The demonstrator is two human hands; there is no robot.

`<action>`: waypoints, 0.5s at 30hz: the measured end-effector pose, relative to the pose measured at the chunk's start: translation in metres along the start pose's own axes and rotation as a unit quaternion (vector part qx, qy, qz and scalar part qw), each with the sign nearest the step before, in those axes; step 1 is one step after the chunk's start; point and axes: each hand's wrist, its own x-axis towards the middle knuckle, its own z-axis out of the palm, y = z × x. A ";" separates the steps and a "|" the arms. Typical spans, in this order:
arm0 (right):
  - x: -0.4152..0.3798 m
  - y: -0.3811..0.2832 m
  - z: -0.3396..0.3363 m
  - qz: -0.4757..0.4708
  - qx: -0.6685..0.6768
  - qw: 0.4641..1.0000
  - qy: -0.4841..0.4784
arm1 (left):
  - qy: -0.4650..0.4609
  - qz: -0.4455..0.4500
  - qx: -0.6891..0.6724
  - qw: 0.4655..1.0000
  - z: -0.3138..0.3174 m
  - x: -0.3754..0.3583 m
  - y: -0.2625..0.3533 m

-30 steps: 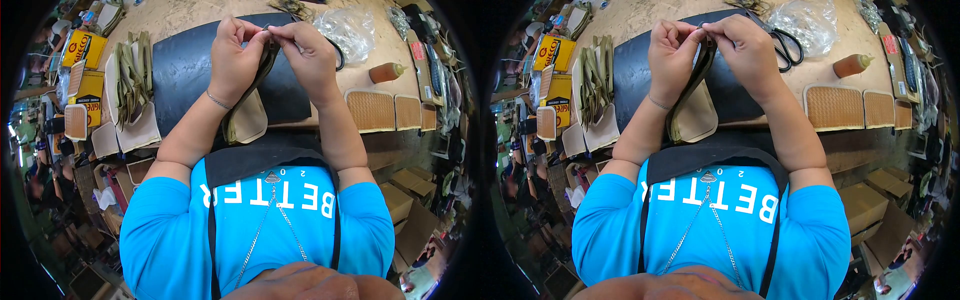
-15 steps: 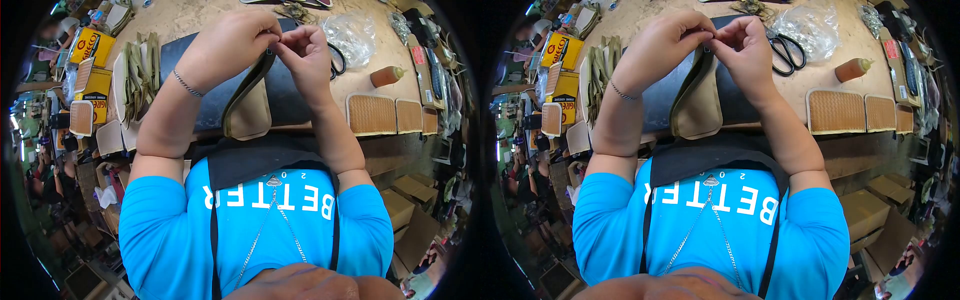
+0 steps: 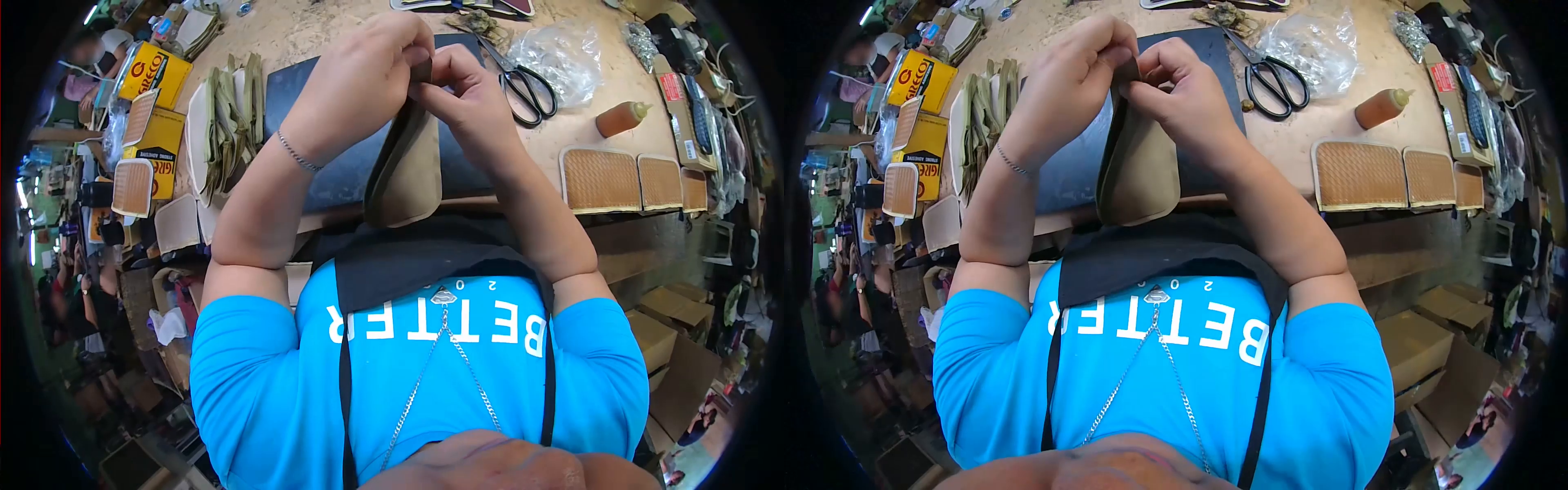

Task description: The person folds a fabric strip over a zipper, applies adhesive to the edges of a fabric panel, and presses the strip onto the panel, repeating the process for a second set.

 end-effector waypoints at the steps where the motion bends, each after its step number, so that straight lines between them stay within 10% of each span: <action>1: -0.001 -0.005 0.005 -0.011 -0.042 0.999 0.017 | 0.012 -0.041 -0.097 0.994 0.004 0.001 -0.015; 5: -0.008 -0.001 0.019 -0.078 -0.036 0.994 0.070 | 0.022 -0.133 -0.313 0.940 0.000 -0.007 -0.023; 15: -0.022 -0.016 0.027 -0.189 -0.233 0.952 0.063 | 0.006 -0.161 -0.331 0.930 0.000 -0.044 -0.028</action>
